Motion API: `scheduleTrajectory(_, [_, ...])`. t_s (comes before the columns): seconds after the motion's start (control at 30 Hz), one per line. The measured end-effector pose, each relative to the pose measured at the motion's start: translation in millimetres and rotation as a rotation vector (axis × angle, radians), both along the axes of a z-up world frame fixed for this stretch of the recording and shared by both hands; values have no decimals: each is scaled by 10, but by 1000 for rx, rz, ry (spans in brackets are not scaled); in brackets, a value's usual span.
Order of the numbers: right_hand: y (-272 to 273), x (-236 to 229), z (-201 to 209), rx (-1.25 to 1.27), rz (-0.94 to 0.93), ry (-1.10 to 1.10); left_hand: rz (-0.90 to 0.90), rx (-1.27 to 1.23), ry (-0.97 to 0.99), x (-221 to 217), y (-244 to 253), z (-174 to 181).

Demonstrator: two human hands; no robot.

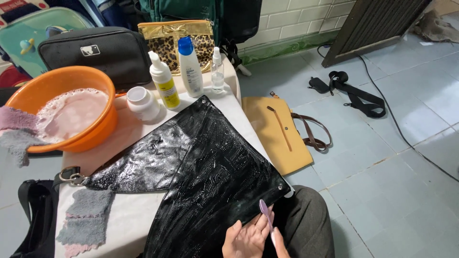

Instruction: Cleaning a black leather item using a toothbrush, cleaning solutions, and a cloth

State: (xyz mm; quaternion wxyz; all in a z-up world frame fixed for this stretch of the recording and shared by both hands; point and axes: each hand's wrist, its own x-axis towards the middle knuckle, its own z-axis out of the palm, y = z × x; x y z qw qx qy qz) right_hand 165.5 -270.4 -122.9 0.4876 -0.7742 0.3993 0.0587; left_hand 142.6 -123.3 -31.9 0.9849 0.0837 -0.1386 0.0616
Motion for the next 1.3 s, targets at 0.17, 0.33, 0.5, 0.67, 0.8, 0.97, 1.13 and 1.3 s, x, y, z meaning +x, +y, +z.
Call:
scheduleTrajectory(0.17, [-225, -93, 719, -630, 849, -531, 16, 5, -30, -18, 17, 41])
scheduleTrajectory(0.33, [-65, 79, -176, -295, -138, 83, -28, -2, -22, 1, 26, -28])
scheduleTrajectory(0.5, [76, -79, 290, -219, -46, -180, -12, 35, 47, -22, 38, 68])
scheduleTrajectory(0.67, [-231, -181, 434, -451, 782, -629, 4, 12, 39, -31, 21, 155])
scheduleTrajectory(0.8, [68, 119, -887, -431, 17, -120, -52, 5, 9, 23, -2, -69])
scheduleTrajectory(0.97, [-60, -53, 832, -456, 945, -501, -49, 8, -9, -40, 27, 95])
scheduleTrajectory(1.13, [66, -110, 1147, -832, 851, -185, -77, 51, -58, 1, 30, 139])
scheduleTrajectory(1.3, [335, -36, -357, -816, 455, -315, -51, 54, -68, -87, 28, 1])
